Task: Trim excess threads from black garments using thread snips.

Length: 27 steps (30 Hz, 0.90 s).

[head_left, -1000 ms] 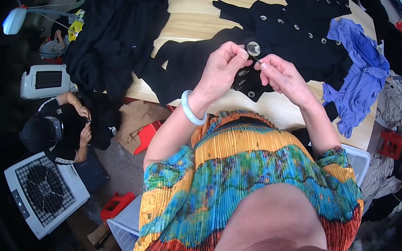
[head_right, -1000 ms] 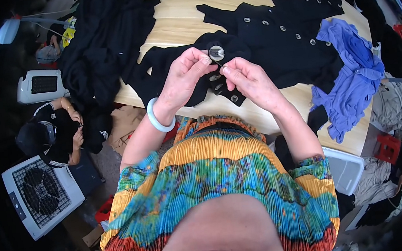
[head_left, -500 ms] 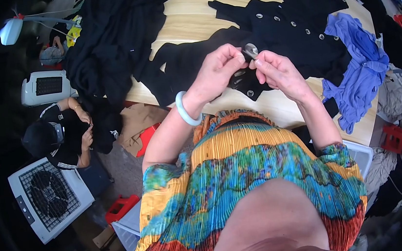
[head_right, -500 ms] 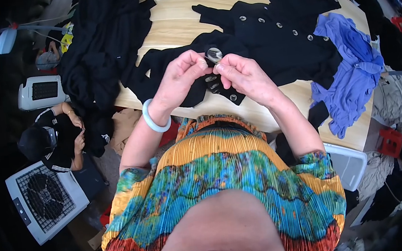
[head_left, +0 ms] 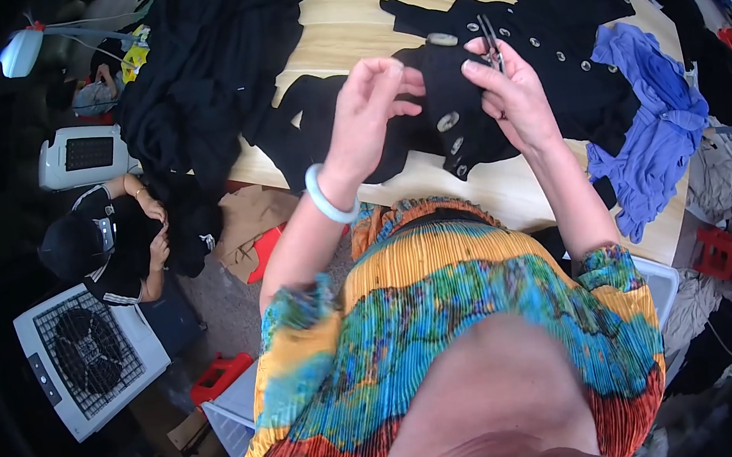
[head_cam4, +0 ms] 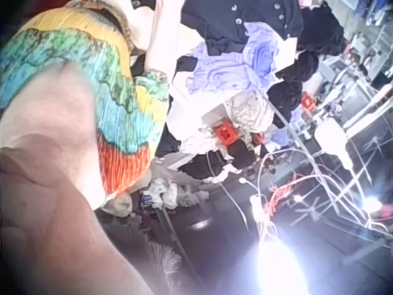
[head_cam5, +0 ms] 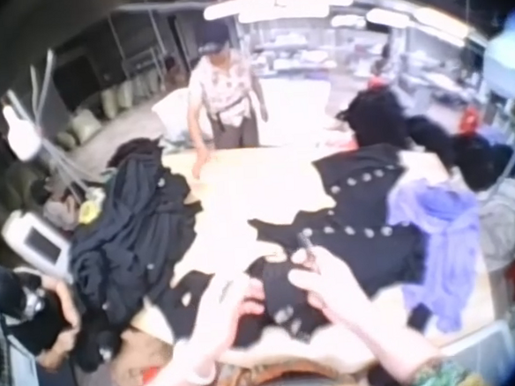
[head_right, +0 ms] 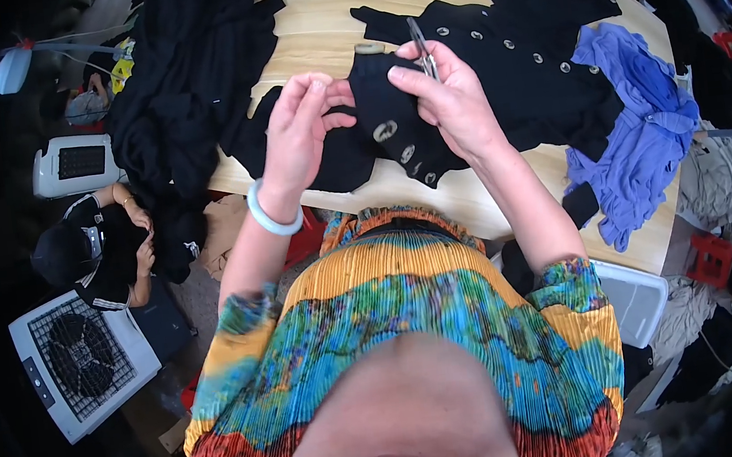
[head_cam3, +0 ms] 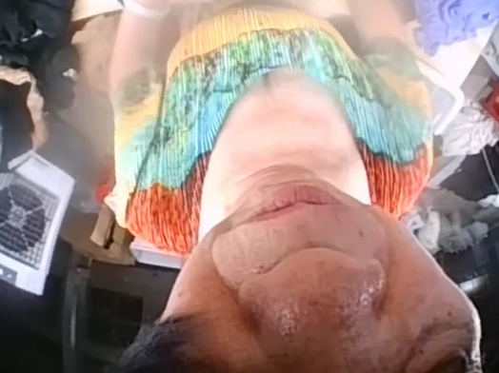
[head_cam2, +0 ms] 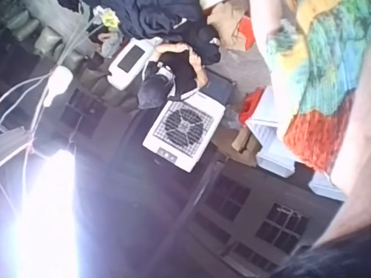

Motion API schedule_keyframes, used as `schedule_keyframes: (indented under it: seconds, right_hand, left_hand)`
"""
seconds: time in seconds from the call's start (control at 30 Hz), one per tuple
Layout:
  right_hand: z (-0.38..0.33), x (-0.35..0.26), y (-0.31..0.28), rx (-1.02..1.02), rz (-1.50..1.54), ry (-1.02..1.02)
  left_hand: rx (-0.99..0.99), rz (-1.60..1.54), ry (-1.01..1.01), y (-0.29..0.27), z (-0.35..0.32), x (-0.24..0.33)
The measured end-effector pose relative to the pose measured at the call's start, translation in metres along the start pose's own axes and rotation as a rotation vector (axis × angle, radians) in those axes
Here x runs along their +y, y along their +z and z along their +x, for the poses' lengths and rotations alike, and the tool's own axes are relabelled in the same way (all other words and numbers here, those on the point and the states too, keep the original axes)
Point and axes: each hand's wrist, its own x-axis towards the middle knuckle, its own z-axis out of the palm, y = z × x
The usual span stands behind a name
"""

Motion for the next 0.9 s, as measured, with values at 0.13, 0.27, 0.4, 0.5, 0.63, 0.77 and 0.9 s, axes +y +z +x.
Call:
schedule_keyframes:
  seconds: [0.13, 0.27, 0.4, 0.5, 0.63, 0.77, 0.9]
  right_hand:
    - [0.003, -0.008, 0.012, 0.064, 0.116, -0.001]
    - [0.005, -0.007, 0.019, 0.077, 0.227, 0.022]
    - [0.004, -0.011, 0.026, 0.101, 0.228, 0.014]
    - [0.005, -0.012, 0.014, 0.088, 0.185, -0.019]
    - [-0.006, -0.014, 0.007, -0.009, -0.209, 0.022]
    - [-0.010, -0.012, 0.010, 0.049, -0.389, -0.158]
    - [-0.020, -0.011, 0.014, -0.080, -0.334, -0.202]
  left_hand:
    - [0.010, 0.107, 0.167, 0.002, -0.022, -0.041]
    - [0.175, 0.517, 0.346, 0.012, -0.022, -0.063]
    - [0.059, 0.342, 0.134, 0.001, -0.016, -0.060]
    - [-0.121, -0.220, -0.084, 0.006, -0.032, -0.014]
    - [-0.187, -0.354, -0.172, -0.001, -0.048, 0.021]
    - [-0.190, -0.290, -0.143, -0.006, -0.047, 0.022]
    - [-0.195, -0.323, -0.174, -0.006, -0.045, 0.018]
